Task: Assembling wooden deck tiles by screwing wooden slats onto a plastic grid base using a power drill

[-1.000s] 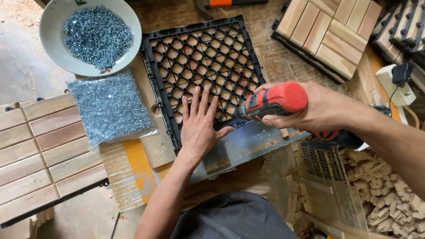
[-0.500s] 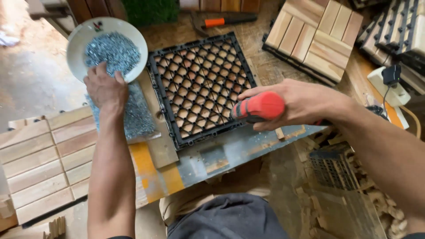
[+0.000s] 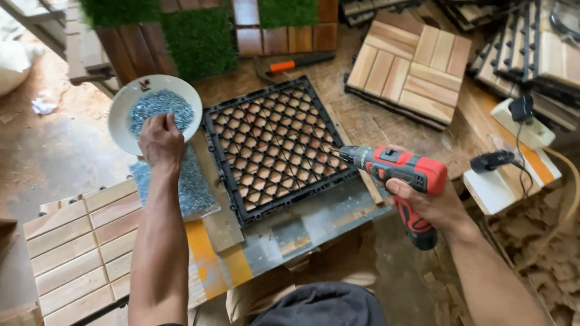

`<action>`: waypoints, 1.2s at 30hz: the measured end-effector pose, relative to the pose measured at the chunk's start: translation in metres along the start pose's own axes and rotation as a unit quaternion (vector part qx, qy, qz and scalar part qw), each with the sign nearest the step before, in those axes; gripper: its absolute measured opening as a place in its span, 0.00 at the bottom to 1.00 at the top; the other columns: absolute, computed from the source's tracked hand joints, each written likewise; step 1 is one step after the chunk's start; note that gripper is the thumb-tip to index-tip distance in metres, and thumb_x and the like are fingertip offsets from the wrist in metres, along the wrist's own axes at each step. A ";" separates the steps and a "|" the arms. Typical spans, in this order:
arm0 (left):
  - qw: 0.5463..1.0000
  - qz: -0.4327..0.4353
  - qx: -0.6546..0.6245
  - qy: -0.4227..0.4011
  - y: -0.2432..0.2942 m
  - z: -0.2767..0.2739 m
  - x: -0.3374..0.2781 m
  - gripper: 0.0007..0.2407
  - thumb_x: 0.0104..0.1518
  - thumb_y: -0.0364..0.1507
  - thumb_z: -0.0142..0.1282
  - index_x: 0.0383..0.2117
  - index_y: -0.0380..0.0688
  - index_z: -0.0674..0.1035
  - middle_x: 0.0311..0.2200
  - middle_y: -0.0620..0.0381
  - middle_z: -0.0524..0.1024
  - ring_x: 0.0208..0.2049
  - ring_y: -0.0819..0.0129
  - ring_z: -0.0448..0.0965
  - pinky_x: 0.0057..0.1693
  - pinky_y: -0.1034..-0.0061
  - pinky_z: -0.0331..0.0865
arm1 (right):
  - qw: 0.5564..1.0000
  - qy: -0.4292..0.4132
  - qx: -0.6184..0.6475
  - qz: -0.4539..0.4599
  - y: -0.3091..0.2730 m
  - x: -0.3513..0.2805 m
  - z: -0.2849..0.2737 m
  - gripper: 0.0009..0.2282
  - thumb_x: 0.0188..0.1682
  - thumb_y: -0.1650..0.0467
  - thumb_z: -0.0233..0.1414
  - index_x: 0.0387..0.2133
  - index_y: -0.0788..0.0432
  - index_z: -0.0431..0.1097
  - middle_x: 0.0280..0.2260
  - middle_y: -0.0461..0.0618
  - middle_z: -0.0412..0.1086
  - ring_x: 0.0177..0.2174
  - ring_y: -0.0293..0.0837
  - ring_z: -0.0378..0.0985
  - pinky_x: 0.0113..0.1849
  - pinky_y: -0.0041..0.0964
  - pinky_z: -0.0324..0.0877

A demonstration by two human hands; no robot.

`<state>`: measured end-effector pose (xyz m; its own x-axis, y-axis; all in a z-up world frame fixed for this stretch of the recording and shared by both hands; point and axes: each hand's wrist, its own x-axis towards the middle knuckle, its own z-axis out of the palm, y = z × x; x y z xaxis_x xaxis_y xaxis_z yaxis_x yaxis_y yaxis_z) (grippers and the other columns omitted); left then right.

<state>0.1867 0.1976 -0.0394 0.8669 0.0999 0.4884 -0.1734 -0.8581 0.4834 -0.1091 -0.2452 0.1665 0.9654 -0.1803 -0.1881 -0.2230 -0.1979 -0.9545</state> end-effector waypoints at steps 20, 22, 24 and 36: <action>0.412 -0.397 -0.772 -0.276 0.268 0.014 -0.169 0.05 0.62 0.22 0.58 0.40 0.33 0.81 0.35 0.40 0.84 0.35 0.56 0.87 0.47 0.61 0.83 | 0.936 -0.029 0.168 -0.309 0.048 -0.024 0.010 0.25 0.48 0.74 0.52 0.58 0.76 0.59 0.16 0.62 0.76 0.13 0.47 0.82 0.17 0.38 0.81; 0.392 -0.397 -0.782 -0.277 0.267 0.014 -0.170 0.05 0.62 0.21 0.57 0.40 0.32 0.80 0.36 0.39 0.84 0.36 0.55 0.87 0.48 0.59 0.83 | 0.928 -0.026 0.179 -0.325 0.048 -0.023 0.014 0.26 0.47 0.74 0.52 0.59 0.77 0.57 0.16 0.64 0.76 0.12 0.48 0.82 0.17 0.38 0.81; 0.379 -0.395 -0.791 -0.274 0.267 0.010 -0.169 0.05 0.62 0.21 0.57 0.40 0.32 0.80 0.37 0.38 0.84 0.37 0.54 0.87 0.50 0.57 0.82 | 0.922 -0.004 0.199 -0.331 0.045 -0.024 0.020 0.25 0.47 0.74 0.52 0.58 0.78 0.59 0.17 0.66 0.75 0.11 0.48 0.81 0.14 0.38 0.80; 0.421 -0.384 -0.758 -0.318 0.257 -0.002 -0.170 0.05 0.59 0.21 0.60 0.37 0.29 0.79 0.33 0.35 0.83 0.34 0.51 0.87 0.43 0.61 0.84 | 0.957 -0.057 -0.019 -0.282 0.046 -0.022 -0.016 0.33 0.37 0.76 0.61 0.61 0.67 0.63 0.26 0.58 0.82 0.22 0.37 0.86 0.25 0.34 0.83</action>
<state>-0.0063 -0.0385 0.0033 0.8058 -0.5141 -0.2940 0.5905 0.6595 0.4651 -0.1426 -0.2654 0.1305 0.9417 0.0724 0.3285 0.3356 -0.2683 -0.9030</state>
